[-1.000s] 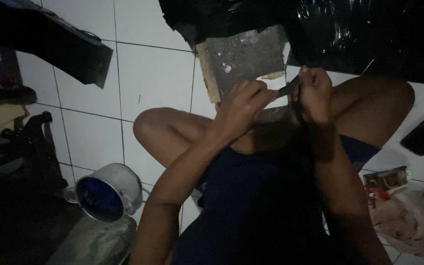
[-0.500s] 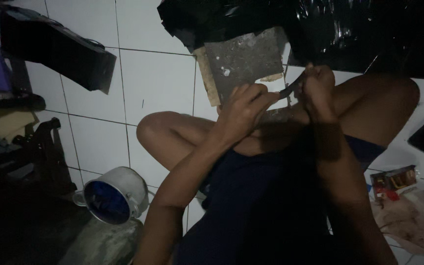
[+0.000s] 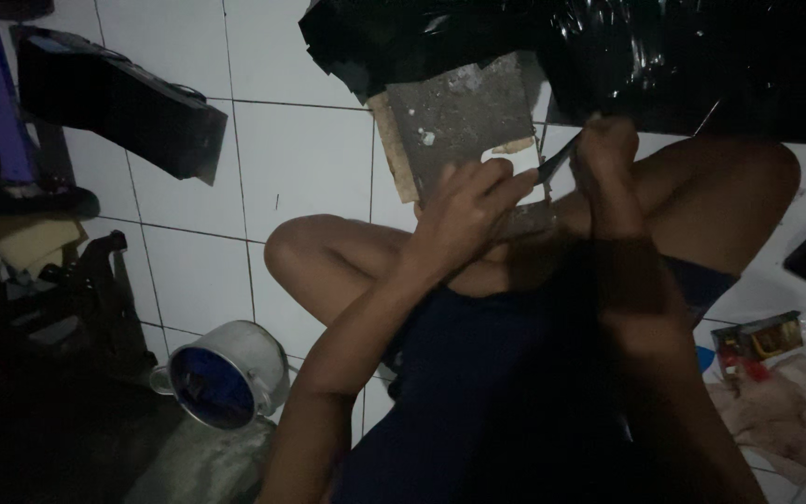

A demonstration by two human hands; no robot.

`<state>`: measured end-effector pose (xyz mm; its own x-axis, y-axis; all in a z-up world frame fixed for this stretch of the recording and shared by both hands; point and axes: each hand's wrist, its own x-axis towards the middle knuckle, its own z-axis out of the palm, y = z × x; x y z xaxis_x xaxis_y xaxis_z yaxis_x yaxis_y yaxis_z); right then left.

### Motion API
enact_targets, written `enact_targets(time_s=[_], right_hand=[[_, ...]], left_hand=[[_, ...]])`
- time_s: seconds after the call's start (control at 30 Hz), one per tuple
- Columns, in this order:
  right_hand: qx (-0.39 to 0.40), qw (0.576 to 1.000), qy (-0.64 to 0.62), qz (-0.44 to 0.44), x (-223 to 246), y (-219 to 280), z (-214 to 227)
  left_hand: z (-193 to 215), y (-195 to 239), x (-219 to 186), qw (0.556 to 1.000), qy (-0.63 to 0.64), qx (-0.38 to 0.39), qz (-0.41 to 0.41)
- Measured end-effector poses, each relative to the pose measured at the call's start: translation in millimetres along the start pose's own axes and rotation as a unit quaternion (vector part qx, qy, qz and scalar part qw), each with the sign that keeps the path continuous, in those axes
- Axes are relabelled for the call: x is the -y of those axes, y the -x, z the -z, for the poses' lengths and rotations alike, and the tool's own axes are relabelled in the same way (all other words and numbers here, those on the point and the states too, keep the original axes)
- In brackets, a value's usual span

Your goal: The person sits on the floor and uses a knife to cut a long strip of black material into smaller pieces on a small wooden board. The person repeatedly cuts the material and places the cut pieces aside.

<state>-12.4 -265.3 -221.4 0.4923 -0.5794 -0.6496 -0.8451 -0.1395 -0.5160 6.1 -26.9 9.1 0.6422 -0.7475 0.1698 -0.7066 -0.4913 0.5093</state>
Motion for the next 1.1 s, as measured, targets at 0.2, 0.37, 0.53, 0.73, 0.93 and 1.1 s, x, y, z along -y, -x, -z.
enact_targets(time_s=[0.2, 0.37, 0.53, 0.73, 0.93, 1.1], right_hand=[[-0.102, 0.991, -0.051, 0.063, -15.9, -15.5, -12.1], [-0.144, 0.968, -0.15, 0.138, -18.4, 1.3, 26.4], [-0.17, 0.922, -0.253, 0.239, -12.6, 70.7, 117.8], [-0.397, 0.694, 0.289, 0.526, 7.5, 195.7, 223.3], [0.113, 0.904, -0.032, 0.41, 6.7, 287.4, 158.3], [0.315, 0.815, 0.236, 0.425, 10.7, 298.3, 112.0]], left_hand=[[-1.8, -3.9, -0.9, 0.997, -0.046, -0.044, -0.044], [-2.1, -5.3, -0.8, 0.998, -0.057, -0.024, -0.029], [-2.1, 0.4, -0.3, 0.998, -0.037, -0.039, -0.014], [-16.2, -2.2, -53.6, 0.978, 0.138, -0.068, 0.138], [-0.2, -11.0, -62.9, 0.644, 0.68, 0.06, 0.347], [35.1, -2.2, -31.7, 0.758, 0.573, 0.017, 0.311]])
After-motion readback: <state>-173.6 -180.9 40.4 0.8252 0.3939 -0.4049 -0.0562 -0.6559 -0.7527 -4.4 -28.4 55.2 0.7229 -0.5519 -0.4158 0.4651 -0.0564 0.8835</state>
